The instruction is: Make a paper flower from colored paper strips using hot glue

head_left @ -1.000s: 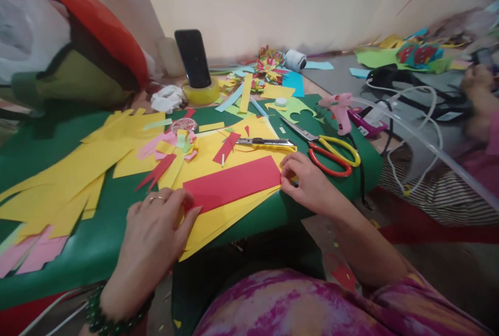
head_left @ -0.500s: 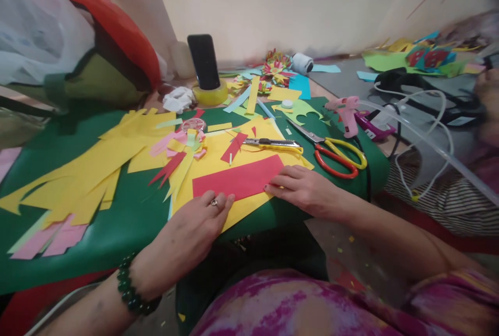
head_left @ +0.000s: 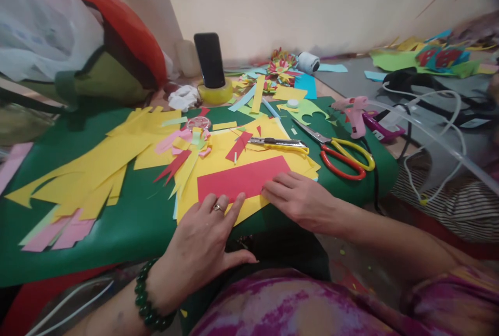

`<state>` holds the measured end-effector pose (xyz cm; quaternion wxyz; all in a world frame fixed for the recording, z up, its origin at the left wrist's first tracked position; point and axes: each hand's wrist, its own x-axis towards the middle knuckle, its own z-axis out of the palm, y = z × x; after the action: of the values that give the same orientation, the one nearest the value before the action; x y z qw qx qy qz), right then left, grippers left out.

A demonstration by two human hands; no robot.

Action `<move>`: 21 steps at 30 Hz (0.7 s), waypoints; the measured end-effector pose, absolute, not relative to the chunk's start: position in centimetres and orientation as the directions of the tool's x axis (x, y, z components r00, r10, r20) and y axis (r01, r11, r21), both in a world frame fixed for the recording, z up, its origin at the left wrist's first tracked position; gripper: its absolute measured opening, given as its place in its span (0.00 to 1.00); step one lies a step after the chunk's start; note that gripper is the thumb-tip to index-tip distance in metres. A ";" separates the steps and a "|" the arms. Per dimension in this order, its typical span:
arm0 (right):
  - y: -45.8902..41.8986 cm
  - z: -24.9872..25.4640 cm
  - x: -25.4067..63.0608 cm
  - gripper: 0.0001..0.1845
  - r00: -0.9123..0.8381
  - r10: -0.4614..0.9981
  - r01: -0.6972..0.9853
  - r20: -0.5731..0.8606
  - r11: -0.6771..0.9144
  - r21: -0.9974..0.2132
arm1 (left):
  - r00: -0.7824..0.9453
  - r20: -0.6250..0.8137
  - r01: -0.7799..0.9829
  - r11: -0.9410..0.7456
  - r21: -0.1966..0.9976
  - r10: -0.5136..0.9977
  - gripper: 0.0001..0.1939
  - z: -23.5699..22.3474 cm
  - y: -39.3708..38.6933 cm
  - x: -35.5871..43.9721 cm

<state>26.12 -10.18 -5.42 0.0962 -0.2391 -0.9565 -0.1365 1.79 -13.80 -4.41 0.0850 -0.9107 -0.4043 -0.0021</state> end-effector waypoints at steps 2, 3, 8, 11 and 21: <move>-10.3 -5.6 27.6 0.16 -0.855 0.448 0.505 0.263 0.834 0.223 | 0.655 0.118 0.755 -0.639 -0.145 0.747 0.48 -4.6 -14.2 0.9; -10.3 -5.7 28.3 0.17 -0.847 0.456 0.517 0.273 0.828 0.219 | 0.644 0.143 0.764 -0.629 -0.142 0.751 0.47 -4.8 -14.5 0.5; -10.5 -6.8 30.2 0.19 -0.811 0.444 0.530 0.381 0.833 0.156 | 0.610 0.279 0.792 -0.588 -0.166 0.742 0.45 -5.7 -15.9 -1.0; -10.4 -7.4 30.5 0.19 -0.784 0.419 0.530 0.459 0.837 0.140 | 0.580 0.347 0.812 -0.558 -0.172 0.737 0.42 -6.4 -16.5 -1.1; -11.1 -6.1 26.3 0.17 -0.769 0.473 0.601 0.431 0.765 0.233 | 0.588 0.416 0.809 -0.503 -0.304 0.694 0.36 -6.3 -16.1 0.6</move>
<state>26.31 -11.11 -6.10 0.1760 -0.2911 -0.9227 -0.1816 0.55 -16.08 -6.27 0.2383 -0.8585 -0.4378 -0.1205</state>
